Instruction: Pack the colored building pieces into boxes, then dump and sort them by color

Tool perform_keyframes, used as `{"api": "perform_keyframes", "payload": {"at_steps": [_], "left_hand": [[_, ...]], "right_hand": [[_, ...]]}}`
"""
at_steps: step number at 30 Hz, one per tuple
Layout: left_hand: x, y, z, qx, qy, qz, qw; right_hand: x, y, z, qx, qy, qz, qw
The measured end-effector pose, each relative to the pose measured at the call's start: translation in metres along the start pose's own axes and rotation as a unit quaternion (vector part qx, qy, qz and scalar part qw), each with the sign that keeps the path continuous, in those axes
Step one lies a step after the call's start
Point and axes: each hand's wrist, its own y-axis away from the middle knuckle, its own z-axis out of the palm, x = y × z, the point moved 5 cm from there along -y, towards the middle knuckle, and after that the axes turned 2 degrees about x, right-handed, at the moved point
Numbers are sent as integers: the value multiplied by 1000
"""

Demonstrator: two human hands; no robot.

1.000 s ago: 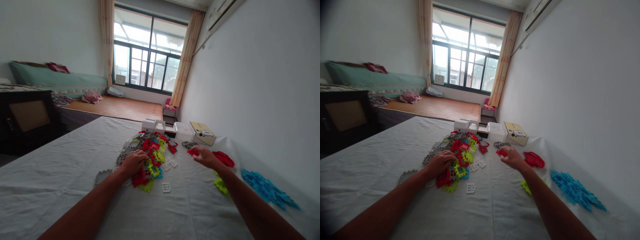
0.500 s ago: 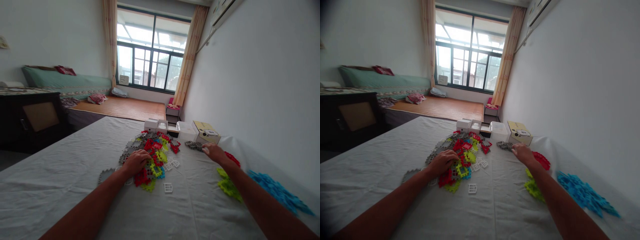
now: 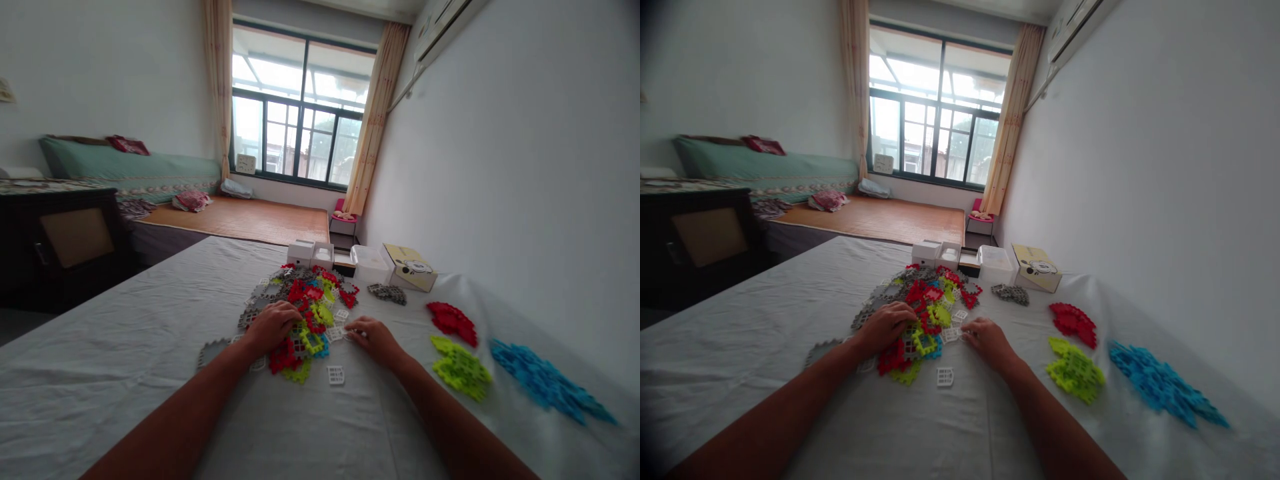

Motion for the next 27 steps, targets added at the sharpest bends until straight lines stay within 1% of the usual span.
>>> {"api": "perform_keyframes", "payload": {"at_steps": [3,6,8,10,12,13,15,17,19,20,22,24,27], "left_hand": [[1,-1,0,-3,-1,-1,1000],[2,-1,-1,-3,-2,-4,1000],[2,-2,-2,-2,-5,-6,1000],[2,-2,-2,-1,-7,-7,1000],[2,-3,-1,-3,-8,-5,1000],[2,-3,-1,-3,-8,-3,1000],[1,-2,-1,-3,-8,-1,1000],[0,-2,0,-5,-7,-1,1000],[0,-2,1,-7,-6,-2,1000],[0,-1,1,-8,-6,-2,1000],[0,-2,0,-6,-4,-2,1000],[1,-2,0,-5,-2,0,1000],[2,-3,-1,-3,-1,1,1000]], "right_hand": [[6,-1,-8,47,24,14,999],[31,1,-23,88,50,68,993],[55,6,-34,89,60,106,989],[76,13,-41,74,66,128,987],[88,18,-44,71,74,138,985],[90,19,-44,77,78,144,984],[81,19,-41,90,66,139,984],[58,14,-31,83,29,99,991],[28,9,-19,53,2,40,998],[15,7,-13,36,6,16,999],[-5,6,-5,9,37,-8,999],[-14,5,-2,-9,72,-15,997],[-13,4,-4,-11,113,-9,994]]}}
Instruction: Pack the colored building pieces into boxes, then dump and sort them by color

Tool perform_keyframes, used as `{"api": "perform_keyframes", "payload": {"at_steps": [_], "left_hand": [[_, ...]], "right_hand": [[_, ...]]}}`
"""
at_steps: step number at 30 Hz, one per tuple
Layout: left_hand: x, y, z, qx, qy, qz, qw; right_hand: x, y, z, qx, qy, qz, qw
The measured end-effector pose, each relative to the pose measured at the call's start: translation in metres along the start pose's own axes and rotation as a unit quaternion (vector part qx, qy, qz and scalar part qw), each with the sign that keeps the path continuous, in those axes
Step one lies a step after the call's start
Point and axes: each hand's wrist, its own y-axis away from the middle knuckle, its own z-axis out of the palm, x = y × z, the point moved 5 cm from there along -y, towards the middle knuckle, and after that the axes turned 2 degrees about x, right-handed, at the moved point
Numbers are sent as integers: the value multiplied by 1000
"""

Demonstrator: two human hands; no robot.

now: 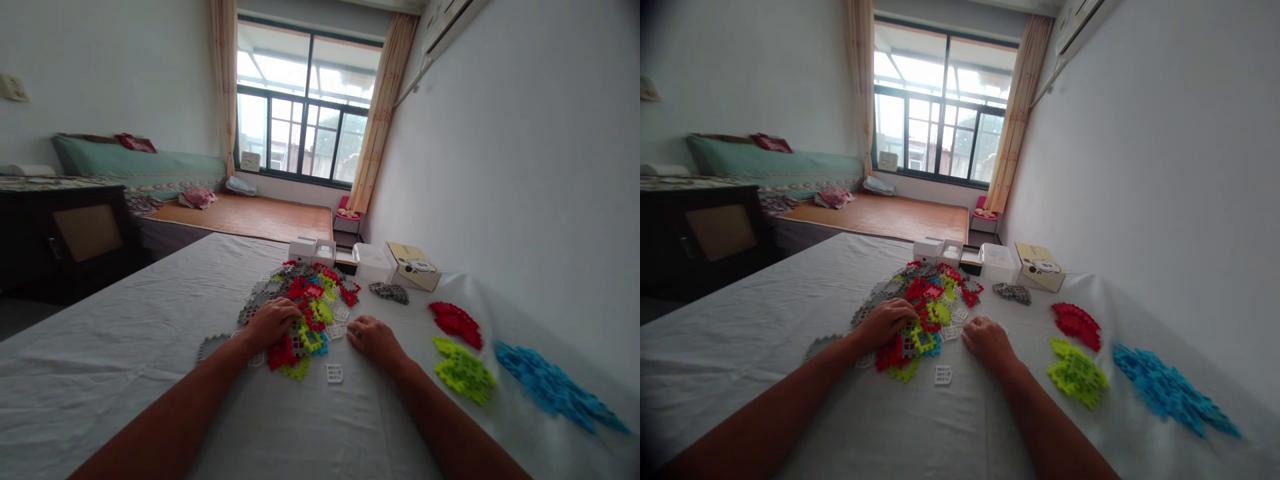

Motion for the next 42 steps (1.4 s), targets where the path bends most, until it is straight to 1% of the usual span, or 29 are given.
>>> {"api": "perform_keyframes", "payload": {"at_steps": [2,5,8,10,12,14,17,19,21,23,26,28,31,33,36,37,39,40,42], "left_hand": [[0,0,0,-1,-2,-3,1000],[1,0,-1,-3,-5,-7,1000],[1,0,-1,-4,-6,-7,1000],[0,0,0,-4,-7,-6,1000],[-1,0,1,-4,-7,-5,1000],[-1,0,2,-6,-7,-4,1000],[0,0,1,-9,-9,-2,1000],[1,0,1,-7,-10,-3,1000],[1,0,1,-5,-10,-4,1000],[0,0,1,-3,-8,-4,1000],[-2,0,2,-1,-5,-5,1000],[-3,1,3,-1,-5,-5,1000],[-1,1,2,-3,-6,-2,1000],[0,1,1,-4,-5,-1,1000],[0,1,1,-2,-2,-4,1000],[-1,1,1,-1,-2,-6,1000],[-2,1,1,-1,-2,-6,1000],[-2,1,2,-2,-2,-6,1000],[-3,1,2,-4,-5,-6,1000]], "right_hand": [[10,0,-4,29,15,21,999],[37,3,-11,80,12,84,993],[64,9,-15,91,18,125,988],[70,11,-16,98,23,122,987],[62,10,-16,108,19,108,988],[42,6,-13,106,-1,74,992],[-1,-1,-3,68,-46,-28,996],[-23,-3,3,34,-60,-88,994],[-32,-3,7,12,-59,-112,992],[-33,-3,8,3,-54,-117,992],[-26,-3,7,8,-35,-104,994],[-19,-3,4,26,-27,-75,996],[0,-2,-4,76,-39,-2,996],[21,1,-10,103,-43,63,992],[54,7,-12,96,-15,146,985],[63,9,-12,91,0,156,983],[72,10,-12,97,34,152,983],[72,10,-12,108,46,140,983],[64,7,-10,127,47,107,985]]}}
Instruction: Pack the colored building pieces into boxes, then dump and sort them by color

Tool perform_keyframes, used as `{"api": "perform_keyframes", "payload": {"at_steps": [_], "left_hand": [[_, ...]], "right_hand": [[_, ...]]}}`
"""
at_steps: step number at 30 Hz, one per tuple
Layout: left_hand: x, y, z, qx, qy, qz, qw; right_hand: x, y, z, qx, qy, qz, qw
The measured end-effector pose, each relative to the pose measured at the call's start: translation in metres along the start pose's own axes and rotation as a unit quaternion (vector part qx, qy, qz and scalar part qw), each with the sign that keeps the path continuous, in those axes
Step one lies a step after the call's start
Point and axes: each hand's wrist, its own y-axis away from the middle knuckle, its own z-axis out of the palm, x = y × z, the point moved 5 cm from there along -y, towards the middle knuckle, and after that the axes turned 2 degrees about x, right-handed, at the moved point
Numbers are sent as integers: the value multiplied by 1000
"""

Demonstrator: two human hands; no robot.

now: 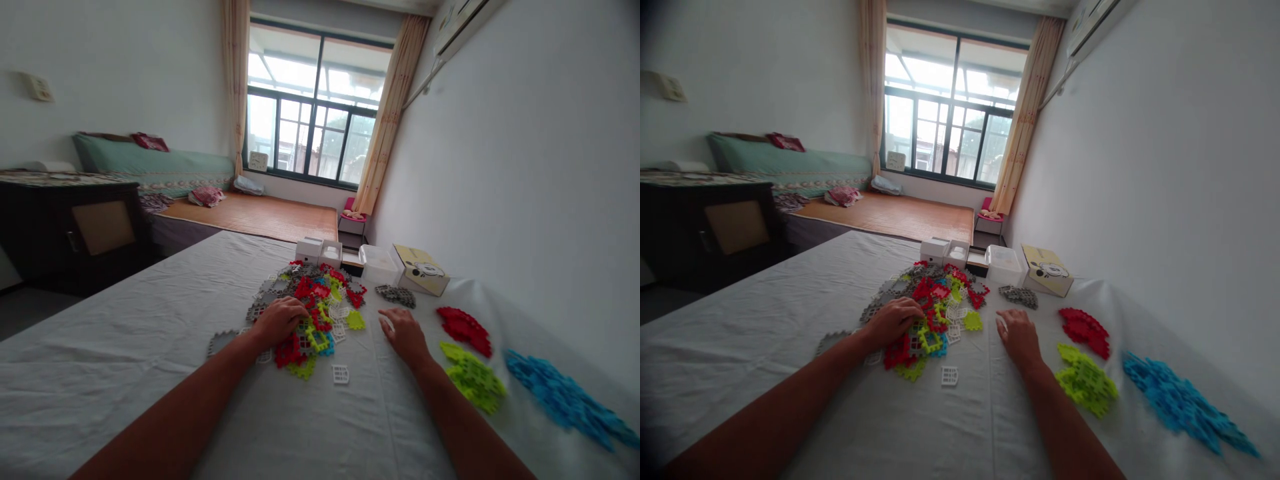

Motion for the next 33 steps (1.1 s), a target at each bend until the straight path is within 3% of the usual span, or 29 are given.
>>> {"api": "perform_keyframes", "payload": {"at_steps": [6,11,13,16,18,19,22,25,29,33], "left_hand": [[1,0,0,-5,-7,0,1000],[2,-1,0,-2,-5,4,1000],[2,-1,0,0,-4,8,1000],[1,-1,0,-1,-3,12,1000],[1,-1,0,-1,-2,13,1000],[1,-1,0,-1,-2,12,1000],[0,0,-1,-1,-1,9,1000],[0,0,0,1,-2,12,1000],[0,0,2,8,-3,18,1000],[-1,0,4,4,-7,24,1000]], "right_hand": [[-51,1,12,-86,-61,-101,989],[-59,0,4,-85,-113,-104,984],[-53,-1,2,-76,-207,-61,973],[-37,-1,5,-106,-366,60,923],[-25,0,2,-129,-414,120,893],[-19,-1,-5,-132,-413,128,892],[6,0,-38,-119,-309,69,941],[36,7,-74,-91,-97,-36,990],[69,29,-89,-117,156,-109,975],[70,50,-78,-146,269,-131,943]]}}
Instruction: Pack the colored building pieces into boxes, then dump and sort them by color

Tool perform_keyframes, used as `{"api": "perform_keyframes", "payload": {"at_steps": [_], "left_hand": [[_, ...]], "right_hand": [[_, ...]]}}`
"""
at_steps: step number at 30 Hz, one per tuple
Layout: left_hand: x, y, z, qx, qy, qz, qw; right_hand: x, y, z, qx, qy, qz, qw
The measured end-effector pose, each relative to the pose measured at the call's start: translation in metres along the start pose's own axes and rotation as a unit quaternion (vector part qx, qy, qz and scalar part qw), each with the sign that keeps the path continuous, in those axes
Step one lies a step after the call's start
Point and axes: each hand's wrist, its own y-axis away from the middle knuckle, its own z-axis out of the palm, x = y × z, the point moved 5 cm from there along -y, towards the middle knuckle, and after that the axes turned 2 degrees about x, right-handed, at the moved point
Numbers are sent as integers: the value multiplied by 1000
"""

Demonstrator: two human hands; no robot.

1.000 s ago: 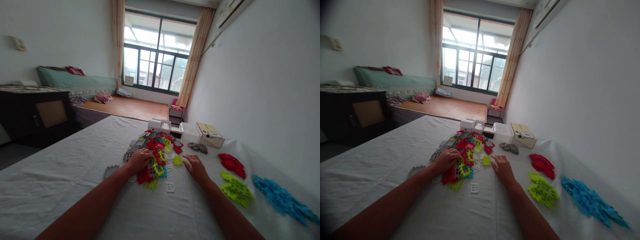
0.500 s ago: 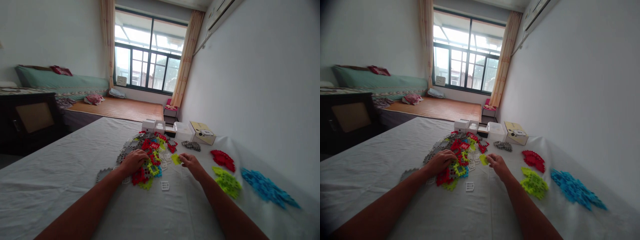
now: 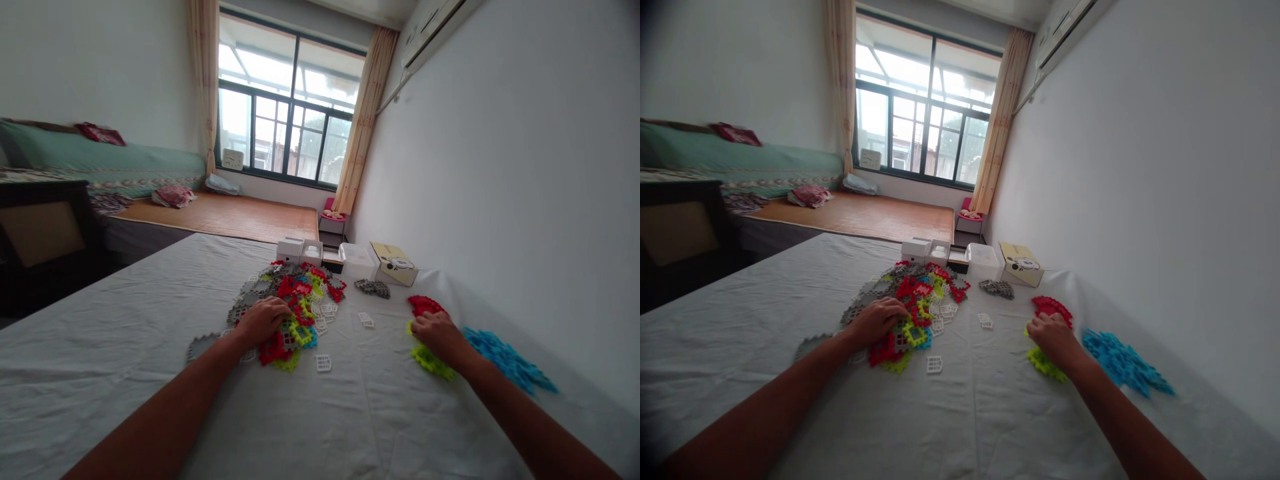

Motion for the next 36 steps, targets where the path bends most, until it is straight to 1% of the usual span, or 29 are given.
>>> {"api": "perform_keyframes", "payload": {"at_steps": [3,5,9,11,12,15,19,22,25,27,30,33,36], "left_hand": [[0,1,0,-1,-3,-2,1000],[1,1,-1,-1,-3,-3,1000],[4,1,-2,-5,-1,0,1000],[4,1,-2,-8,-3,-3,1000],[5,1,-2,-9,-5,-5,1000],[5,1,-1,-13,-8,-11,1000],[5,1,-1,-9,-3,-9,1000],[4,2,-1,-7,-6,-8,1000],[4,3,-1,-11,-9,-10,1000],[5,3,-1,-15,-9,-9,1000],[6,3,-1,-17,-11,-10,1000],[7,2,-2,-21,-13,-13,1000],[8,0,-2,-27,-10,-11,1000]], "right_hand": [[-13,0,4,-28,13,-6,999],[-14,-3,3,-47,1,8,999],[0,-10,-8,-35,-20,73,997],[-1,-15,-15,-31,-34,92,995],[-5,-19,-18,-31,-50,92,994],[-35,-37,-26,-23,-129,66,989],[-81,-77,-30,4,-212,25,977],[-110,-108,-21,22,-246,-5,969],[-130,-128,-6,29,-256,-27,966],[-137,-132,2,32,-255,-25,966],[-138,-128,8,37,-252,-15,967],[-135,-120,4,46,-244,-3,969],[-126,-113,-5,72,-214,22,974]]}}
